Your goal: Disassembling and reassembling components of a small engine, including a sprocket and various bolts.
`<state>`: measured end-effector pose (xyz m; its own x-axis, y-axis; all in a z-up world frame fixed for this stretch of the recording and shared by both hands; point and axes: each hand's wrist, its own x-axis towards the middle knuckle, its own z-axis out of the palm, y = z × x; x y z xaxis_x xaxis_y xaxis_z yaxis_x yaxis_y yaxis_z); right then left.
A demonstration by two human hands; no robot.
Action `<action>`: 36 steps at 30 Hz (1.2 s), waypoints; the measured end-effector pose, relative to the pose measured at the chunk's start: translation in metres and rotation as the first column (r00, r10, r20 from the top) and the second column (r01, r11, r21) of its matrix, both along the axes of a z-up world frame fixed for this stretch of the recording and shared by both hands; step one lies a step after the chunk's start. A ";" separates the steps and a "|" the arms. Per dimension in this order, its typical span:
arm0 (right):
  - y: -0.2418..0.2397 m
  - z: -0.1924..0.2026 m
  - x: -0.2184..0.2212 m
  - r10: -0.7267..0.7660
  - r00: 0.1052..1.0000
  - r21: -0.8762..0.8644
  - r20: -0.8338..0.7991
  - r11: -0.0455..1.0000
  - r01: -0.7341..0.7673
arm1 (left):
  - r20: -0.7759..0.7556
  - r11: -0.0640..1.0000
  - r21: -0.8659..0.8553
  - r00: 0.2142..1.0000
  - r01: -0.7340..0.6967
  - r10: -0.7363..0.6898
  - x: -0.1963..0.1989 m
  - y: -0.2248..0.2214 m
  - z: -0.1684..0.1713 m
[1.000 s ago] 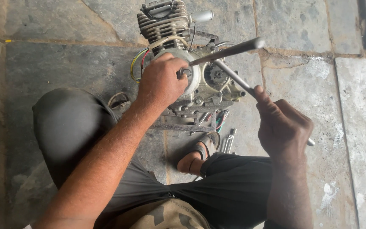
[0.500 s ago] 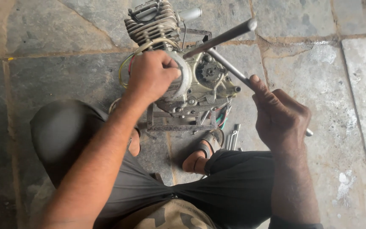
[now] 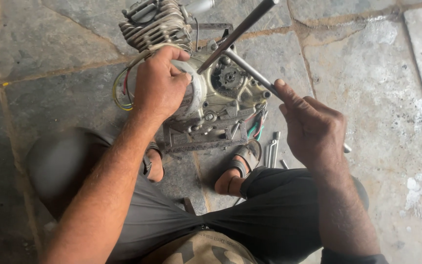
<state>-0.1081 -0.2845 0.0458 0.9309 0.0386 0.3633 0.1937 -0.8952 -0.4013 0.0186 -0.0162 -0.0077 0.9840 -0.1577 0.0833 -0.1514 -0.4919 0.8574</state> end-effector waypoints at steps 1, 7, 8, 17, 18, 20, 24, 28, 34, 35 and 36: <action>0.001 -0.001 0.000 0.003 1.000 0.022 -0.019 1.000 -0.002 | -0.024 1.000 0.023 1.000 0.012 -0.011 0.001 0.000 0.001; 0.000 -0.009 -0.001 0.014 0.999 0.022 -0.046 1.000 -0.013 | -0.144 1.000 0.003 0.989 0.026 -0.026 0.004 -0.002 -0.002; 0.002 -0.010 0.001 0.021 0.999 0.003 -0.047 1.000 -0.021 | -0.147 1.000 -0.021 0.989 0.013 -0.016 0.005 -0.001 -0.002; -0.001 -0.020 0.004 0.030 0.999 0.009 -0.023 1.000 -0.030 | -0.144 1.000 0.025 0.990 0.002 0.002 0.004 -0.002 0.001; 0.001 -0.018 0.004 0.030 0.999 0.009 -0.022 1.000 -0.030 | -0.143 1.000 0.025 0.990 0.002 0.001 0.004 -0.002 0.001; 0.004 -0.015 0.005 0.058 0.998 -0.008 -0.017 0.998 -0.058 | -0.130 0.999 0.028 0.991 0.018 -0.014 0.005 -0.001 0.002; -0.001 -0.020 0.004 0.062 0.998 -0.027 0.007 0.998 -0.061 | -0.150 1.000 0.003 0.989 0.014 -0.014 0.005 -0.002 0.003; 0.003 -0.017 0.004 0.026 0.999 -0.046 -0.018 0.999 -0.027 | -0.156 1.000 0.015 0.988 0.010 -0.007 0.003 0.000 0.004; 0.001 -0.022 0.003 0.002 0.999 -0.010 -0.041 1.000 -0.002 | -0.150 1.000 0.013 0.989 0.013 -0.011 0.003 -0.001 0.004; 0.003 -0.023 0.003 -0.022 0.997 0.009 -0.077 1.000 0.022 | -0.138 0.999 0.032 0.990 0.013 -0.009 0.002 -0.001 0.006; 0.005 -0.019 0.004 -0.024 0.997 0.010 -0.073 1.000 0.025 | -0.134 0.999 0.033 0.991 0.016 -0.011 0.003 -0.002 0.006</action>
<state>-0.1037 -0.2793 0.0268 0.9555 0.0122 0.2946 0.1419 -0.8948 -0.4232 0.0213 -0.0177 -0.0012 0.9837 -0.1714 -0.0542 -0.0435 -0.5196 0.8533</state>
